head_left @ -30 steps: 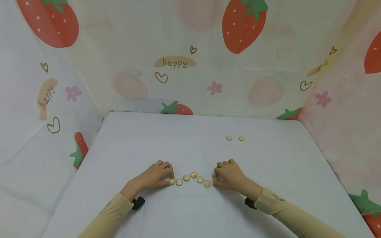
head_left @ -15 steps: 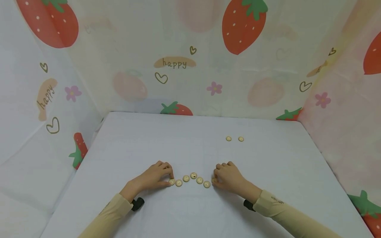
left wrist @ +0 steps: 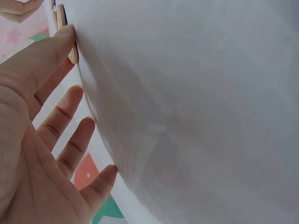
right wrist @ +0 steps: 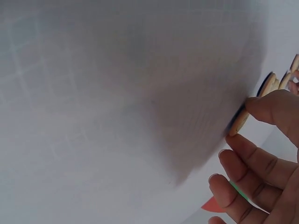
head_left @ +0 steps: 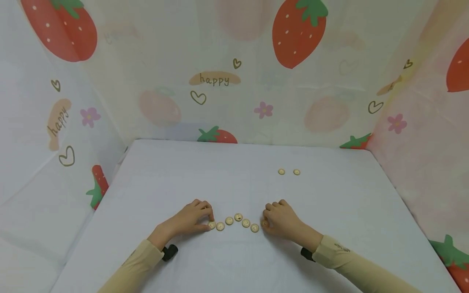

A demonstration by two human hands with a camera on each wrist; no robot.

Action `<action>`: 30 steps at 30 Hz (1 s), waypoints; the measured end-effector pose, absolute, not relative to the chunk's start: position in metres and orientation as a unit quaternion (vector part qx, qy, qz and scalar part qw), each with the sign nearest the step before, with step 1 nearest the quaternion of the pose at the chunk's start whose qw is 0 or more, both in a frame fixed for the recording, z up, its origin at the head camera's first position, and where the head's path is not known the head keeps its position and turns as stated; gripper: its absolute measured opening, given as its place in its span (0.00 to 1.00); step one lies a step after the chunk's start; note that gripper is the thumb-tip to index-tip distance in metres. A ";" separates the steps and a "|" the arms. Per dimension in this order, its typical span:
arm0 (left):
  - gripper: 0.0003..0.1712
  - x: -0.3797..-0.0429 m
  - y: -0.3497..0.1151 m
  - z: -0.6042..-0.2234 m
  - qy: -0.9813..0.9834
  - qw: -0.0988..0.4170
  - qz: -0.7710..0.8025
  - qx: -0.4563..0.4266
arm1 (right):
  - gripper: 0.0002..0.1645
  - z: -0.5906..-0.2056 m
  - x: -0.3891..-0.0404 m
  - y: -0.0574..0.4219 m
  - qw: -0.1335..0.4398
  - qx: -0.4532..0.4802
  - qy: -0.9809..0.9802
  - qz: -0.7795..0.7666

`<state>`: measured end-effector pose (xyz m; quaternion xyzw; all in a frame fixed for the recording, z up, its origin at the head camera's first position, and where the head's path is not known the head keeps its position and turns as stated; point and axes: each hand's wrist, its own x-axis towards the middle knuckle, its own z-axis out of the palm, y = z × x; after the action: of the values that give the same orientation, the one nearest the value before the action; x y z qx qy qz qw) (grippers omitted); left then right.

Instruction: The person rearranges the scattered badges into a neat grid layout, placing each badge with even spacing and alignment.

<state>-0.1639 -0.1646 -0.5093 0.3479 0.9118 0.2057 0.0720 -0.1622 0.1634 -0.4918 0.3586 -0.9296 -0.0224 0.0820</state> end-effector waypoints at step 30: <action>0.08 -0.163 -0.165 -0.509 0.911 0.078 0.218 0.342 | 0.07 -0.489 -0.185 0.169 0.116 0.369 -0.922 -0.036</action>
<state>-0.1629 -0.1650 -0.5091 0.3419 0.9108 0.2177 0.0777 -0.1854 0.1692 -0.4886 0.3685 -0.9217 -0.0356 0.1158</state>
